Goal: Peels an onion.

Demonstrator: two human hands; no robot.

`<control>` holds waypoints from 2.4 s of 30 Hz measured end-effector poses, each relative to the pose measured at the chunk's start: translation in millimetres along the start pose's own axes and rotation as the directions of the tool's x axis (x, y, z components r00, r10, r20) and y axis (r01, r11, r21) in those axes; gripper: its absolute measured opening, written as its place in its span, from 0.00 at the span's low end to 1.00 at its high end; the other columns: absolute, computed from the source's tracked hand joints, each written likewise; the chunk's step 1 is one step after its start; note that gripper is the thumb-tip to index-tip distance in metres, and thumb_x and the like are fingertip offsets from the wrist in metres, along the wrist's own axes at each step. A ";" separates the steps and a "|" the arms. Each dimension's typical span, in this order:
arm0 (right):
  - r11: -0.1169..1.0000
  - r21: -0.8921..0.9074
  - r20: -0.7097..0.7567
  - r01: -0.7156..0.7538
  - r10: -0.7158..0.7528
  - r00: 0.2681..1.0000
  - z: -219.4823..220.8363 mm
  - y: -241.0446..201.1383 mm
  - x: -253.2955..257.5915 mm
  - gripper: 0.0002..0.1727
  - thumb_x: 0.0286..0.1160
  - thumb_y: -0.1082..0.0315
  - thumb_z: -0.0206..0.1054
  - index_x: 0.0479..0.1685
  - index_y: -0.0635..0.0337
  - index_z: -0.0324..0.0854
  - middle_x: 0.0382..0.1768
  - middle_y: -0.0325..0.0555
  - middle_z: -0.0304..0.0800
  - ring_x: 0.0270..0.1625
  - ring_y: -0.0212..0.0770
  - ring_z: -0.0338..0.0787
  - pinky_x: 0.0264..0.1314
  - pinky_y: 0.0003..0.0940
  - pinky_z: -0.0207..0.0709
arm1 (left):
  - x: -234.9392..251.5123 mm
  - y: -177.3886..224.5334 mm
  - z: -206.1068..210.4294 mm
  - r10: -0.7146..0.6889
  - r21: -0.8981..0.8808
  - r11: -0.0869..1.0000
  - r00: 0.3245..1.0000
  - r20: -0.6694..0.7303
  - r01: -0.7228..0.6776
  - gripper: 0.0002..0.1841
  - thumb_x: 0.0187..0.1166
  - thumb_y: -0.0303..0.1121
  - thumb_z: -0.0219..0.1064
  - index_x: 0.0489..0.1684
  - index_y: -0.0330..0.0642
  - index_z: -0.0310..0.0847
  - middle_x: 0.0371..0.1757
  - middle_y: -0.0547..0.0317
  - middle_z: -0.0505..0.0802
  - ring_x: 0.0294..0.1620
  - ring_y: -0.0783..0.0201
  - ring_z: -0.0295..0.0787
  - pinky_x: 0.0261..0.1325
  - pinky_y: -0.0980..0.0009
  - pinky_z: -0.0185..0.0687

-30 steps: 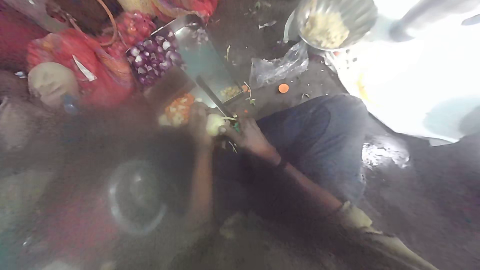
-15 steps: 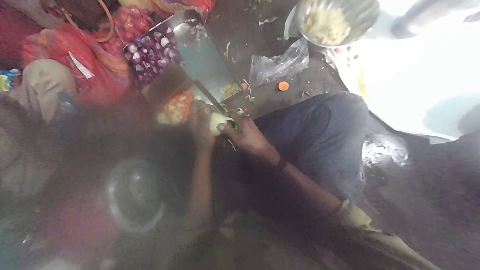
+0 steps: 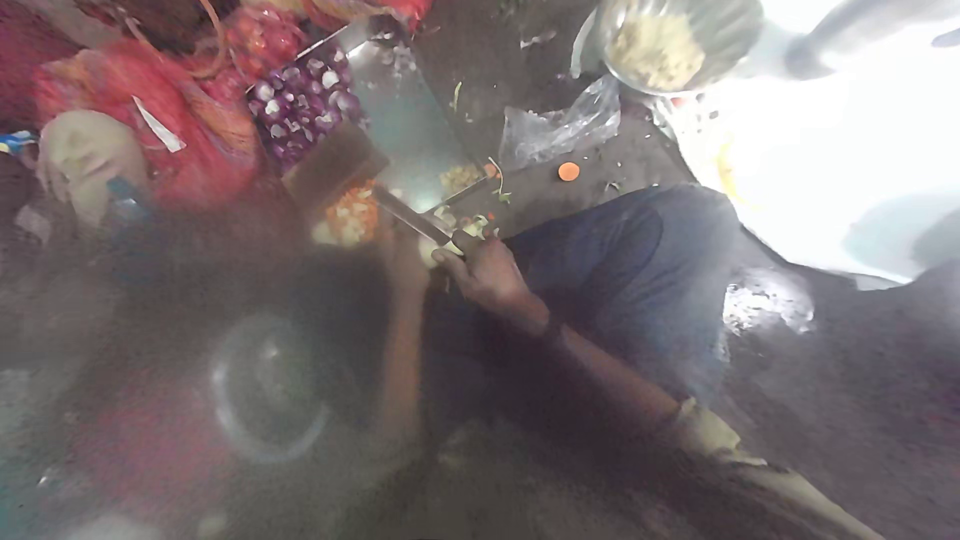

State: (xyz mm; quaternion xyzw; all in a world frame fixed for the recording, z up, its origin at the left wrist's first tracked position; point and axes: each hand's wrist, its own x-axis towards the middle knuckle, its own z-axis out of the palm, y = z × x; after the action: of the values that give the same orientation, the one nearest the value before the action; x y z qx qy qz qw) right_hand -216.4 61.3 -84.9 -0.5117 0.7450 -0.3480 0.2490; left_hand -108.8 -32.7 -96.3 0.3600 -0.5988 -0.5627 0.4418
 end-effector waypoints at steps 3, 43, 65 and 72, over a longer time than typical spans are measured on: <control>0.994 -0.054 -0.129 0.097 -0.103 0.986 5.9 4.3 -1.4 0.30 0.83 0.37 0.55 0.30 0.55 0.83 0.14 0.41 0.78 0.19 0.47 0.84 0.20 0.51 0.76 | -2.7 -5.8 6.3 -0.038 0.005 0.999 0.991 -0.127 0.039 0.15 0.94 0.41 0.50 0.64 0.45 0.77 0.47 0.62 0.91 0.45 0.69 0.90 0.52 0.66 0.90; 0.984 0.168 -0.072 -0.062 0.075 0.995 -3.4 20.8 10.9 0.20 0.93 0.50 0.55 0.62 0.55 0.83 0.21 0.45 0.84 0.23 0.46 0.86 0.26 0.51 0.82 | 2.8 9.0 12.9 -0.451 -0.441 0.808 0.892 -0.033 0.392 0.30 0.91 0.63 0.44 0.65 0.51 0.83 0.49 0.55 0.93 0.38 0.63 0.92 0.36 0.67 0.91; 0.915 0.367 0.051 -0.169 0.162 0.985 -0.9 25.6 12.8 0.22 0.95 0.48 0.48 0.54 0.56 0.80 0.21 0.45 0.77 0.19 0.43 0.79 0.21 0.43 0.77 | -3.7 -3.9 17.0 -0.371 -0.086 0.923 0.927 0.063 0.375 0.25 0.91 0.56 0.45 0.70 0.55 0.82 0.46 0.63 0.92 0.35 0.71 0.86 0.35 0.75 0.83; 0.945 0.285 0.031 -0.162 0.159 0.987 -8.7 19.3 10.7 0.26 0.86 0.40 0.59 0.53 0.56 0.81 0.27 0.46 0.83 0.25 0.45 0.84 0.27 0.50 0.80 | -4.8 -7.2 15.9 -0.169 0.146 0.978 0.977 0.127 0.150 0.29 0.89 0.62 0.42 0.71 0.56 0.80 0.49 0.64 0.91 0.42 0.72 0.87 0.43 0.70 0.86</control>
State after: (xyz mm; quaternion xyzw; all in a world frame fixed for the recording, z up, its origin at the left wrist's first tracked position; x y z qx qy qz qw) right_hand -237.9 58.1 -94.5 -0.4093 0.7249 -0.4289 0.3509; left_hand -122.4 -23.4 -103.7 0.3961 -0.6340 -0.5782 0.3268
